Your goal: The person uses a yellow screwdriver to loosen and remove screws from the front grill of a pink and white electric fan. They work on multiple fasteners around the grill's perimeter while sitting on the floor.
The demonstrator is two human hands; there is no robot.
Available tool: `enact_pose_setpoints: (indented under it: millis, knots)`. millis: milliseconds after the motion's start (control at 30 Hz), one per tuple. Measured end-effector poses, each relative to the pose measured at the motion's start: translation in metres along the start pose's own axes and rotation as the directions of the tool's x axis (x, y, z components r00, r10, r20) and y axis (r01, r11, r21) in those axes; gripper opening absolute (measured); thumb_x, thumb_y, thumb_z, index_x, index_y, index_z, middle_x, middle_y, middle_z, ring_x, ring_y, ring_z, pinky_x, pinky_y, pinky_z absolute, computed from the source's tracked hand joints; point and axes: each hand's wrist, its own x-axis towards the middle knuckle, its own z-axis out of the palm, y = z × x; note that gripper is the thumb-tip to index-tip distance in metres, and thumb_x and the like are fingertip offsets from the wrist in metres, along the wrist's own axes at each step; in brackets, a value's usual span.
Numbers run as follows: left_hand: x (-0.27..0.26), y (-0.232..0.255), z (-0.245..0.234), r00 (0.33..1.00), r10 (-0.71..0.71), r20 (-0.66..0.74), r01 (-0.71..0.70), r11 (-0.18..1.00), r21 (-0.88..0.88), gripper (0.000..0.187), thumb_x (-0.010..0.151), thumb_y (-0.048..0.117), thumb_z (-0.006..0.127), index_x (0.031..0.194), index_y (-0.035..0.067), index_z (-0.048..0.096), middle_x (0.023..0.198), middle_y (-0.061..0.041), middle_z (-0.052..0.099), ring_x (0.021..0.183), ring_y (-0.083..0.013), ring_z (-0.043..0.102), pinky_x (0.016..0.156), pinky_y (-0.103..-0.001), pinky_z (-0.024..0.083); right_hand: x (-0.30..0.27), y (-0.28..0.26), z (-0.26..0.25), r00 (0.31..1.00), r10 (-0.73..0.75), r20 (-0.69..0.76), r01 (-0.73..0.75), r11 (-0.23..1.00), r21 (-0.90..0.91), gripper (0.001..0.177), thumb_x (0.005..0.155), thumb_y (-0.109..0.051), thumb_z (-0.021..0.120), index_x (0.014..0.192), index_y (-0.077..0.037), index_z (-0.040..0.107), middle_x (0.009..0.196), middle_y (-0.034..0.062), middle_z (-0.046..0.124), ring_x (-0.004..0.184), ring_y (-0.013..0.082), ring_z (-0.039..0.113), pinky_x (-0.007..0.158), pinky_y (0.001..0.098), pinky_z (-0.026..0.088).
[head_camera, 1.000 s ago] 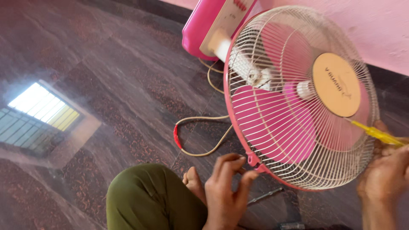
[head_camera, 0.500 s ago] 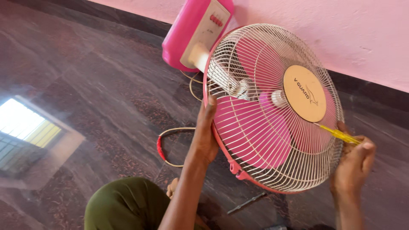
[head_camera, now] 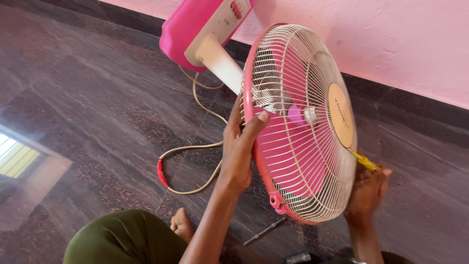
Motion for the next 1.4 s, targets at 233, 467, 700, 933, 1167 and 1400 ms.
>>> enact_pose_setpoints:
  millis: [233, 467, 700, 933, 1167, 1400]
  knots:
    - [0.000, 0.005, 0.011, 0.999, 0.018, -0.031, -0.015, 0.997, 0.069, 0.085, 0.088, 0.034, 0.068, 0.159, 0.004, 0.034, 0.131, -0.022, 0.063, 0.111, -0.0254, 0.069, 0.092, -0.038, 0.059, -0.007, -0.005, 0.009, 0.999, 0.023, 0.030, -0.027, 0.992, 0.121, 0.055, 0.118, -0.046, 0.025, 0.136, 0.001, 0.047, 0.135, 0.0216, 0.065, 0.123, 0.0274, 0.065, 0.111, 0.0435, 0.053]
    - [0.008, 0.013, 0.015, 0.999, 0.017, -0.034, -0.011, 0.985, 0.170, 0.101, 0.081, 0.039, 0.073, 0.160, 0.000, 0.023, 0.134, -0.024, 0.060, 0.112, -0.0308, 0.071, 0.092, -0.041, 0.062, -0.014, -0.010, 0.016, 0.993, 0.113, -0.033, -0.110, 0.990, 0.088, 0.057, 0.116, -0.048, 0.025, 0.135, 0.000, 0.050, 0.135, 0.0207, 0.065, 0.123, 0.0273, 0.066, 0.110, 0.0425, 0.053]
    - [-0.009, 0.012, 0.000, 0.997, 0.068, 0.045, -0.070, 0.997, 0.039, 0.102, 0.087, 0.030, 0.074, 0.165, -0.003, 0.017, 0.140, -0.027, 0.058, 0.120, -0.0300, 0.068, 0.100, -0.041, 0.059, -0.031, -0.005, 0.013, 0.992, 0.106, -0.074, -0.107, 0.994, -0.012, 0.054, 0.119, -0.049, 0.024, 0.127, -0.003, 0.050, 0.128, 0.0186, 0.068, 0.114, 0.0245, 0.067, 0.102, 0.0410, 0.054]
    - [-0.020, 0.007, -0.013, 0.996, 0.072, 0.043, -0.075, 0.996, 0.054, 0.105, 0.089, 0.025, 0.074, 0.168, -0.005, 0.012, 0.141, -0.025, 0.059, 0.122, -0.0279, 0.067, 0.103, -0.040, 0.058, -0.049, 0.013, 0.016, 0.987, 0.092, -0.132, -0.101, 0.993, -0.060, 0.051, 0.117, -0.047, 0.028, 0.128, -0.003, 0.051, 0.126, 0.0186, 0.068, 0.112, 0.0244, 0.068, 0.100, 0.0408, 0.055]
    - [-0.019, 0.006, -0.027, 0.996, 0.089, 0.023, -0.091, 0.990, 0.109, 0.113, 0.086, 0.032, 0.074, 0.166, -0.011, 0.006, 0.140, -0.027, 0.055, 0.121, -0.0276, 0.067, 0.101, -0.038, 0.058, -0.050, 0.014, 0.023, 0.992, 0.051, -0.116, -0.062, 0.994, -0.094, 0.049, 0.115, -0.045, 0.032, 0.128, -0.003, 0.052, 0.124, 0.0185, 0.069, 0.109, 0.0243, 0.068, 0.097, 0.0405, 0.056]
    - [-0.020, -0.001, -0.033, 0.994, 0.098, 0.039, -0.102, 0.984, 0.144, 0.125, 0.091, 0.055, 0.075, 0.171, -0.013, 0.007, 0.133, -0.029, 0.064, 0.117, -0.0297, 0.072, 0.102, -0.039, 0.061, -0.039, 0.006, 0.019, 0.996, -0.023, -0.087, 0.013, 0.993, -0.114, 0.047, 0.113, -0.043, 0.036, 0.129, -0.003, 0.054, 0.122, 0.0184, 0.070, 0.106, 0.0242, 0.069, 0.095, 0.0403, 0.057]
